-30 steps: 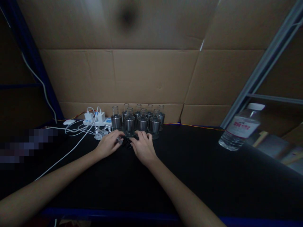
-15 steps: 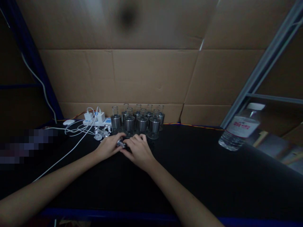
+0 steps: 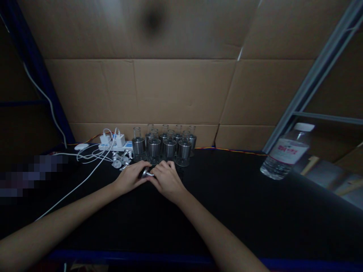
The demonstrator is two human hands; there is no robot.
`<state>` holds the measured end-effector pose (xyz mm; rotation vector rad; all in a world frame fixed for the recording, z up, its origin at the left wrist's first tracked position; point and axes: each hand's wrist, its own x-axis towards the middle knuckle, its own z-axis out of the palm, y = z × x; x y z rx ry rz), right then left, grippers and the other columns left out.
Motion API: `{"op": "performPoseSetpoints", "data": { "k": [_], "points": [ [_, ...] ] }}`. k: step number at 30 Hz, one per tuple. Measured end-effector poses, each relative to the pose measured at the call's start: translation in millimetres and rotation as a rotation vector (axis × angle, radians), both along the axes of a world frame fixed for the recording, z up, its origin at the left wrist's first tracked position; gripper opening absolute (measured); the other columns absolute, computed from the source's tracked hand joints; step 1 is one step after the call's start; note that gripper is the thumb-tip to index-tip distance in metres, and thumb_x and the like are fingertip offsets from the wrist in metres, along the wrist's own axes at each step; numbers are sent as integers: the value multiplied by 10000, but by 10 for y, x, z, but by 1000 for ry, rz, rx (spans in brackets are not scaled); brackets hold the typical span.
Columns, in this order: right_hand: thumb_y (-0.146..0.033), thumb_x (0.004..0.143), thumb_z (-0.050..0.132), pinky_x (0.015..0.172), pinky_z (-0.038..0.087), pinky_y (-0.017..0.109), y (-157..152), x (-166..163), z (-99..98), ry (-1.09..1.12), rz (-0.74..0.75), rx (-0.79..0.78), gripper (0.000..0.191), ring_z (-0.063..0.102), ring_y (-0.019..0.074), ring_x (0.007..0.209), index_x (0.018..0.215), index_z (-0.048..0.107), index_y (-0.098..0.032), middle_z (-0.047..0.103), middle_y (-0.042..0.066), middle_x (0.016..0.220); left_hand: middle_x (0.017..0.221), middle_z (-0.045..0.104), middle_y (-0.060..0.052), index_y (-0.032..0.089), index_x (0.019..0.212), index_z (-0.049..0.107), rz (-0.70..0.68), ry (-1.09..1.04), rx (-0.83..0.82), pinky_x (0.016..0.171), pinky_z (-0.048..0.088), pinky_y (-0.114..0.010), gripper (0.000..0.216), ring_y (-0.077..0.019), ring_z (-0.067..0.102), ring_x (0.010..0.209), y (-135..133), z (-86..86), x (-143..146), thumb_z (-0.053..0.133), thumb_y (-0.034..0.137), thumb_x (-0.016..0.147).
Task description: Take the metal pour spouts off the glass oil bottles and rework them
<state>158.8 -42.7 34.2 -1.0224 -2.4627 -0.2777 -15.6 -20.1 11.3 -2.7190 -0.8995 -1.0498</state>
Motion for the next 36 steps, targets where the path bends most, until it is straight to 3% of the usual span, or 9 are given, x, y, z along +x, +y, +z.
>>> {"op": "performPoseSetpoints", "data": {
  "k": [7,17,26,31,36],
  "points": [
    [-280,822,420,725,268,317,59,62,-24,106,-39,36,167,433,161,817,819,570,-207,563,23,803,975,538,-64,165,1030,438,-129,-55,-18,784,441,-269,268,-142,519,908,-22,53,14,466,282,790],
    [-266,802,461,735,273,325,77,70,-47,199,-81,47,165,441,165,851,922,572,-244,573,12,857,991,512,-76,166,1097,441,-163,-53,87,809,431,-273,321,-144,491,939,-14,32,-3,472,269,795],
    [-250,816,420,729,282,324,58,81,-17,259,-154,90,173,456,164,803,776,583,-209,575,18,778,785,517,-41,175,1024,511,-42,35,136,645,418,-249,282,-140,489,738,8,13,-25,465,319,786],
    [-234,810,421,723,290,317,35,71,9,295,-101,77,164,463,156,775,747,568,-198,571,16,742,753,536,-36,185,948,546,46,27,164,749,380,-350,246,-177,479,782,21,22,-22,503,324,750],
    [-225,809,419,732,290,308,-21,44,37,294,3,45,147,466,140,765,753,550,-191,566,9,752,827,551,-34,181,970,514,16,-13,148,867,358,-380,256,-166,510,836,39,-2,-22,502,301,744]
  ]
}}
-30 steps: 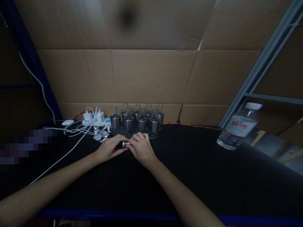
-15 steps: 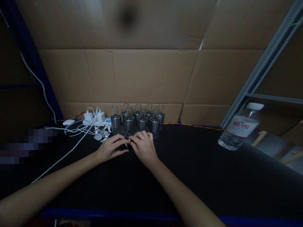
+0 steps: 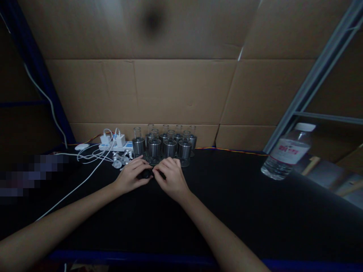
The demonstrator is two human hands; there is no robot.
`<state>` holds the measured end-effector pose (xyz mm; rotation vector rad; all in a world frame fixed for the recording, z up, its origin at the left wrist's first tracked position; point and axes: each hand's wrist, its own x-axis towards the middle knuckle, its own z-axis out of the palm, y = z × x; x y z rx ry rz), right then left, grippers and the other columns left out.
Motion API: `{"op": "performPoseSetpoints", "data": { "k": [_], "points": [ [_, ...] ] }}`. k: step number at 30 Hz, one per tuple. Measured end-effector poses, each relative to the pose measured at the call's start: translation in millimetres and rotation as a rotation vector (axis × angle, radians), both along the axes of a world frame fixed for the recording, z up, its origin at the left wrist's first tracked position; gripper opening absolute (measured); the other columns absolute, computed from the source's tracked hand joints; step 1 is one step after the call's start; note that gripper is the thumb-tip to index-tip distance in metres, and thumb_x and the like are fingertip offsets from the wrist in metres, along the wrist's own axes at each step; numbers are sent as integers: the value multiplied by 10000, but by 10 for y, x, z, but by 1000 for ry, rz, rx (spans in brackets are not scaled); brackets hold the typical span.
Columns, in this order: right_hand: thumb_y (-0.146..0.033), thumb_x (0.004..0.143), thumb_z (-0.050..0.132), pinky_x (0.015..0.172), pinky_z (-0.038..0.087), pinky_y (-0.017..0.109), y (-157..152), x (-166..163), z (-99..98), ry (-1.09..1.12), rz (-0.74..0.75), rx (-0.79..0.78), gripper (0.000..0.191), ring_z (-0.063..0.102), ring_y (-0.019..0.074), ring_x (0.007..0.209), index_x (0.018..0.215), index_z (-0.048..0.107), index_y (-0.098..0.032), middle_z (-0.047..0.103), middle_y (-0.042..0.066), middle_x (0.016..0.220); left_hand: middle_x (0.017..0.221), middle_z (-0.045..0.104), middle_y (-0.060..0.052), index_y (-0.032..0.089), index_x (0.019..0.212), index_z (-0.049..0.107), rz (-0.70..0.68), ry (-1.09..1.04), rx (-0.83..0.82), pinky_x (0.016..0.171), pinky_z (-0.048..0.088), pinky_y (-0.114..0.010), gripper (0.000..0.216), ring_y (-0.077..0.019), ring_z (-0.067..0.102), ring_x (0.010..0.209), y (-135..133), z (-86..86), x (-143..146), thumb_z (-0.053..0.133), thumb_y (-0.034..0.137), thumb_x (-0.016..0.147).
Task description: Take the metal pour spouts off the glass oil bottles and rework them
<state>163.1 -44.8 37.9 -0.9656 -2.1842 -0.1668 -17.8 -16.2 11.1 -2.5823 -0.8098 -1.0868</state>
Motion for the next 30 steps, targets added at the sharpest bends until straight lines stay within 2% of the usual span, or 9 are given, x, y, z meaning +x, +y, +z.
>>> {"op": "performPoseSetpoints", "data": {
  "k": [3,5,9,15,22,30],
  "points": [
    [-224,801,427,732,289,306,-35,-23,5,-28,56,-1,123,460,143,784,773,543,-193,560,11,769,802,541,-41,160,1015,491,33,11,-39,722,442,-301,309,-160,527,771,-5,-14,-4,499,310,745],
    [-226,796,430,730,288,308,-47,-38,-3,-52,76,6,116,455,149,791,777,540,-193,554,16,775,785,532,-41,156,1043,478,54,9,-54,642,451,-264,340,-155,528,736,-15,-13,-2,494,322,747],
    [-216,794,421,728,287,309,-44,-51,-23,-88,87,17,119,448,150,784,767,533,-188,545,21,772,793,528,-36,162,1052,467,36,-20,-76,606,447,-230,344,-136,533,707,-30,-2,9,481,336,755],
    [-223,792,424,718,290,308,-43,-44,-24,-106,85,23,121,439,153,791,783,540,-191,531,26,788,803,524,-30,170,978,480,36,-23,-129,606,443,-230,290,-133,537,696,-25,2,10,504,342,746],
    [-211,791,432,714,295,309,-22,-77,-70,-130,79,-9,126,431,154,813,818,552,-188,509,35,832,908,544,-48,171,1009,434,4,-54,-189,675,459,-246,340,-147,549,797,-9,-22,3,546,320,724],
    [-210,794,428,719,300,304,-30,-88,-97,-107,80,-23,129,432,149,808,806,554,-183,497,38,833,948,545,-55,174,1034,413,4,-51,-218,699,469,-254,367,-151,556,822,-29,-23,18,553,288,714]
  ]
}}
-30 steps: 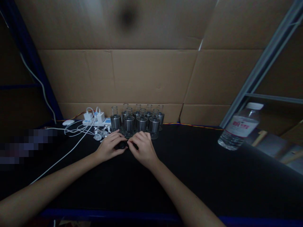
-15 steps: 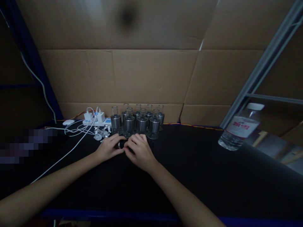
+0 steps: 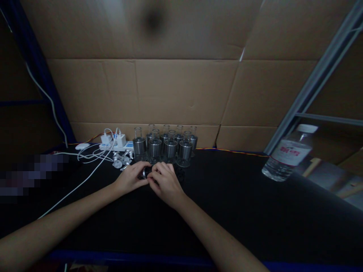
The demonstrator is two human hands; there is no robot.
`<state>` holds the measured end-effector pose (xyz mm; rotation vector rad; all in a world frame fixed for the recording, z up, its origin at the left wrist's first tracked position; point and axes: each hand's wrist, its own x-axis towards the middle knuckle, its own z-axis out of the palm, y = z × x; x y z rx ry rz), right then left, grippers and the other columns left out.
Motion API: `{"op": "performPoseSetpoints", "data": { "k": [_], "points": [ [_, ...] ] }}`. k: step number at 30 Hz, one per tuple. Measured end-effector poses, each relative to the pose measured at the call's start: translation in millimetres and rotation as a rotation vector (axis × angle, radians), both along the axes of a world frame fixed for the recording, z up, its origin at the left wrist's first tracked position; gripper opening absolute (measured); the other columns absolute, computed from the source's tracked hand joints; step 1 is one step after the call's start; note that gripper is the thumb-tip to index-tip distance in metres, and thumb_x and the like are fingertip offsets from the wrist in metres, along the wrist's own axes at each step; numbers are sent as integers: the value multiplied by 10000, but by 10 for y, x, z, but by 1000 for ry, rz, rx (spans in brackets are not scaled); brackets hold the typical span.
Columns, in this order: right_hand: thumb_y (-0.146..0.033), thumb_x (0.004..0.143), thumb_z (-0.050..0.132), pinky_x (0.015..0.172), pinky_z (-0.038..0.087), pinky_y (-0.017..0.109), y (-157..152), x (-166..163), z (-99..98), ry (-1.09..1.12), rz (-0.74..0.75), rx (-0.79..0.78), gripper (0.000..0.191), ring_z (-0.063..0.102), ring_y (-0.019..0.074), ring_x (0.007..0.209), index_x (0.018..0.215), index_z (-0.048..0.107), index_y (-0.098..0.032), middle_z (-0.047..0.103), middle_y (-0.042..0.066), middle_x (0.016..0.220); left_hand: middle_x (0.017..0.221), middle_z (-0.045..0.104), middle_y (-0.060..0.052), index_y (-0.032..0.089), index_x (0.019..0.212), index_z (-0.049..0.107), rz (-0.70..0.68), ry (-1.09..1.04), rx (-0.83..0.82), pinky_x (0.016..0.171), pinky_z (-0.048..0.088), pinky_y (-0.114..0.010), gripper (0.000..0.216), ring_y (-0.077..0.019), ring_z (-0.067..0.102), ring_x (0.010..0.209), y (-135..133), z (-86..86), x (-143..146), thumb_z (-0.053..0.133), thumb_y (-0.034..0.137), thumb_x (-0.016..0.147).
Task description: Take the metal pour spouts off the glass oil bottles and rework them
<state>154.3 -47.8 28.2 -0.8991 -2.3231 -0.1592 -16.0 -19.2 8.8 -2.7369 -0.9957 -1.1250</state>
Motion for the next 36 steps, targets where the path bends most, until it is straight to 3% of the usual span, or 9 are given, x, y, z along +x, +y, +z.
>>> {"op": "performPoseSetpoints", "data": {
  "k": [8,15,18,26,36],
  "points": [
    [-167,703,490,683,287,297,33,-12,-37,8,-34,43,25,422,148,750,706,512,-178,484,18,755,972,528,-39,187,1035,396,28,46,-63,748,451,-269,339,-161,527,907,-83,58,78,523,251,727],
    [-130,641,466,659,285,290,35,-47,-25,-13,-89,89,50,412,149,723,663,459,-174,467,20,738,934,498,-55,162,959,434,289,300,-83,667,472,-307,245,-193,563,805,-154,140,175,461,294,755],
    [-125,628,457,652,282,289,37,-55,-14,-27,-125,112,57,409,148,713,659,456,-173,462,19,728,888,518,-60,149,896,447,340,381,-54,628,474,-317,214,-209,572,770,-159,165,196,426,326,777],
    [-157,644,452,656,277,301,13,-40,89,-36,-221,187,21,404,154,711,651,465,-171,466,27,733,834,550,-59,143,857,439,343,415,-10,598,474,-313,235,-216,584,730,-163,277,214,405,367,794],
    [-166,643,454,668,271,293,45,-19,120,-10,-302,175,25,408,148,725,650,477,-173,462,20,755,798,561,-72,142,834,438,330,384,8,599,467,-320,338,-218,590,717,-129,292,234,272,436,832]
  ]
}}
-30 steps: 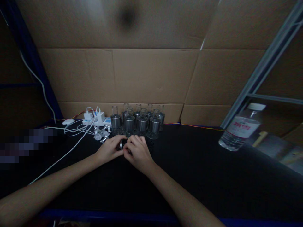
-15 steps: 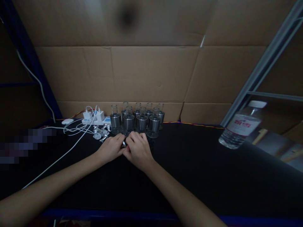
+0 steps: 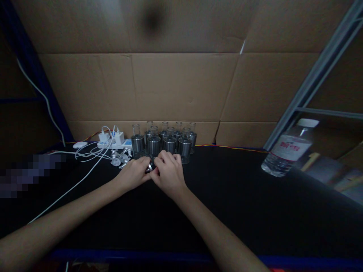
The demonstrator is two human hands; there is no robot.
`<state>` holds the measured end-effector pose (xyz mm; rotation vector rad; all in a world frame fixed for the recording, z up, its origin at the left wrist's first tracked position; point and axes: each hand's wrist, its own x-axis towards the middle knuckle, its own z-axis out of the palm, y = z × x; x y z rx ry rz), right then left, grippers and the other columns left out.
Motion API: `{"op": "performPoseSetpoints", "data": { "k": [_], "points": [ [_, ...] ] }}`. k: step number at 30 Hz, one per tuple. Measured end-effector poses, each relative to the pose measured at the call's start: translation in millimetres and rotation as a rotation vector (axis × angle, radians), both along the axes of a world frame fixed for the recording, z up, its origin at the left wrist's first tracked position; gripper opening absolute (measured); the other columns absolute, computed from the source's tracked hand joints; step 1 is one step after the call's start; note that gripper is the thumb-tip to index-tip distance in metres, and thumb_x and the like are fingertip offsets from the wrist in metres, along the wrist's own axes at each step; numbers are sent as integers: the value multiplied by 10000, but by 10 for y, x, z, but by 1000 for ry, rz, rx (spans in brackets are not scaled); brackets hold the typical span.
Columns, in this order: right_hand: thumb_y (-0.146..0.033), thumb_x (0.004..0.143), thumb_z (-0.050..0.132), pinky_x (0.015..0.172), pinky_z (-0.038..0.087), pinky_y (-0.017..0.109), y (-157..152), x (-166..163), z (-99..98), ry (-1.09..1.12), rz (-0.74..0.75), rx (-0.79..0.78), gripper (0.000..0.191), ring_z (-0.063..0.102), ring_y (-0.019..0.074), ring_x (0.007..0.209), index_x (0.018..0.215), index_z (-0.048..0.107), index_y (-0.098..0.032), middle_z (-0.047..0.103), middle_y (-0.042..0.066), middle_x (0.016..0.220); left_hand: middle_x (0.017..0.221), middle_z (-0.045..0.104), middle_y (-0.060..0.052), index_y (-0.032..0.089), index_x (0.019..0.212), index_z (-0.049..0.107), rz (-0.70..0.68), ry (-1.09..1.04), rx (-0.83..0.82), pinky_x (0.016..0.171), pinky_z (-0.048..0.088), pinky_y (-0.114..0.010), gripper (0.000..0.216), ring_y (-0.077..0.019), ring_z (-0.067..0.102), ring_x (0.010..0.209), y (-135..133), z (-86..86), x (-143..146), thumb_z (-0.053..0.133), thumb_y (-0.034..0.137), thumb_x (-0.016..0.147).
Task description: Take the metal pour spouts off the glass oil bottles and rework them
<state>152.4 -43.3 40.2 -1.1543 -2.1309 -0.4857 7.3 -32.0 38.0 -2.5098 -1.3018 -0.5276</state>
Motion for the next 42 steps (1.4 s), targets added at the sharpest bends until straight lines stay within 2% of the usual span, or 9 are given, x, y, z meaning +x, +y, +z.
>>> {"op": "performPoseSetpoints", "data": {
  "k": [15,23,26,31,38,42],
  "points": [
    [-187,665,469,671,269,284,38,27,-8,32,4,-18,16,416,144,735,666,478,-174,442,13,760,806,570,-68,151,833,427,-18,-21,-23,612,462,-311,289,-218,594,735,5,-8,-23,346,428,811],
    [-163,699,462,682,292,292,-41,23,-94,24,97,-97,36,428,151,739,707,495,-173,462,24,759,772,615,-80,150,881,408,9,-14,-135,582,455,-302,281,-234,614,718,-7,-121,-64,369,419,808],
    [-156,716,461,714,302,297,-62,12,-85,49,186,-136,54,437,153,772,748,499,-178,466,24,777,756,623,-63,161,892,402,21,-11,-124,572,450,-293,258,-232,617,705,-9,-152,-81,376,404,808],
    [-229,705,542,741,313,315,-39,18,-74,108,239,-206,142,437,174,864,839,508,-197,463,39,876,777,619,-36,182,883,387,-5,-53,-101,563,443,-267,257,-202,614,690,-2,-179,-82,347,427,815],
    [-225,704,574,717,332,309,-6,44,-111,124,281,-241,88,425,160,823,763,518,-193,447,32,873,813,600,-24,188,898,359,-20,-45,-103,577,443,-269,252,-204,606,734,0,-179,-94,446,392,777],
    [-203,703,575,713,338,314,-4,46,-127,116,301,-233,58,415,166,832,723,522,-188,446,36,879,812,600,-40,179,909,356,-31,-40,-107,570,443,-277,266,-215,607,735,2,-187,-107,420,406,788]
  ]
}}
